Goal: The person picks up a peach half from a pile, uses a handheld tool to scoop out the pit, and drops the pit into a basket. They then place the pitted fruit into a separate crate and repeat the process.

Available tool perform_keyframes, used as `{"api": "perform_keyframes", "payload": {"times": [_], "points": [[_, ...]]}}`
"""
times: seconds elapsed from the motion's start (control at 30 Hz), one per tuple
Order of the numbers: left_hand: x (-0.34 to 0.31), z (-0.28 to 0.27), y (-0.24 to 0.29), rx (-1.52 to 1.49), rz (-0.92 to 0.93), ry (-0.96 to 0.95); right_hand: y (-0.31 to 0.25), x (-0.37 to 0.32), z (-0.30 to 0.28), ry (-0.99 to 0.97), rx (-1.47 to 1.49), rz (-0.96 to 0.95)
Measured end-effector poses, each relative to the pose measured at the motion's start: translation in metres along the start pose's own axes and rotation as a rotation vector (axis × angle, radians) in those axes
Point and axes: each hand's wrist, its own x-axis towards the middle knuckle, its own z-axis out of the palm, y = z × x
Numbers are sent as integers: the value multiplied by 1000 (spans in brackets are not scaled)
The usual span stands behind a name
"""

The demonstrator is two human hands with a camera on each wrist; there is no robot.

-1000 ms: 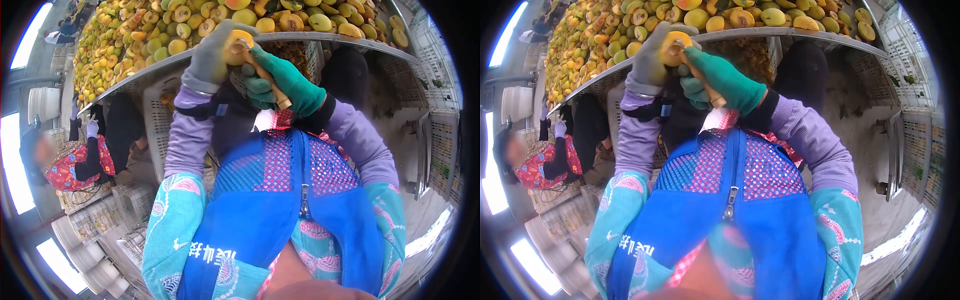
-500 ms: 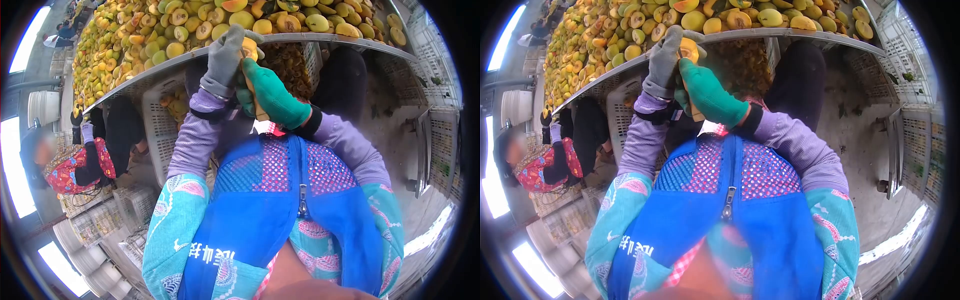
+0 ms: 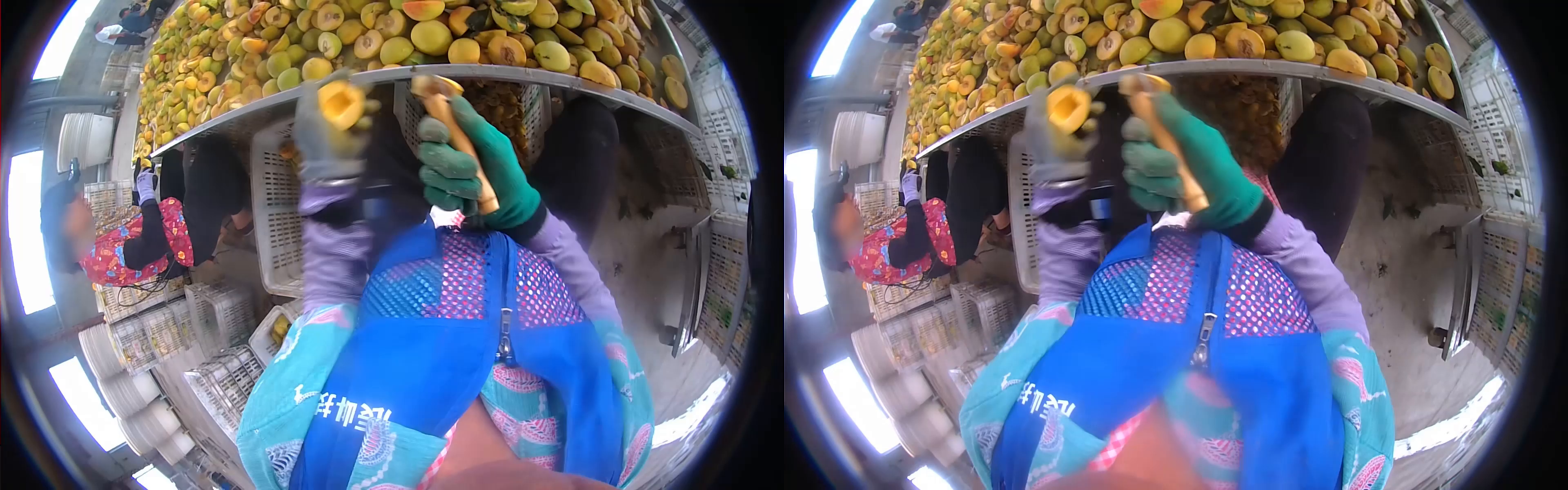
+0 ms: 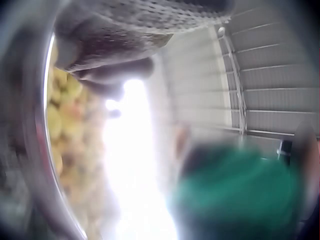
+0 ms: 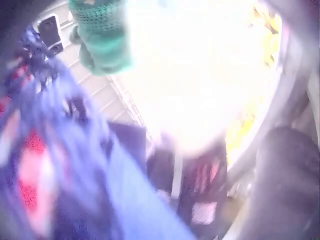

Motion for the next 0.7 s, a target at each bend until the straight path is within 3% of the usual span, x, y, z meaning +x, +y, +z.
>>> {"api": "perform_keyframes", "payload": {"times": [0.03, 0.07, 0.1, 0.17, 0.23, 0.3, 0.33, 0.43, 0.47, 0.57, 0.6, 0.63, 0.7], "points": [[19, -39, 0, 314, 164, 86, -6, -6, -22, 57, 23, -11], [44, -74, 15, 1025, 290, 105, -12, -11, -64, 281, 109, -2], [46, -74, 26, 1454, 521, 170, -14, -14, -95, 514, 199, 16], [60, -19, 48, 1450, 497, 75, -12, -13, -101, 627, 179, 165], [97, 15, 39, 1505, 592, -56, -11, -5, -73, 638, -132, 107], [163, 18, 10, 1907, 534, -309, -11, -3, -59, 683, -514, -15], [195, 2, -10, 1963, 570, -442, -15, -6, -59, 681, -650, -12], [182, 20, 5, 2003, 191, -517, -16, 1, -41, 788, -892, -177], [175, 16, 6, 1954, 247, -518, -17, 13, -48, 797, -1152, -442], [159, 1, 11, 1237, 57, -291, -30, 38, -36, 685, -1626, -683], [146, -5, 4, 739, 139, -425, -31, 49, -35, 624, -1793, -849], [106, 14, 17, 710, 2, -351, -32, 56, -37, 625, -1897, -746], [60, 30, 11, 1315, 1036, -561, -37, 70, -39, 618, -2109, -559]]}}
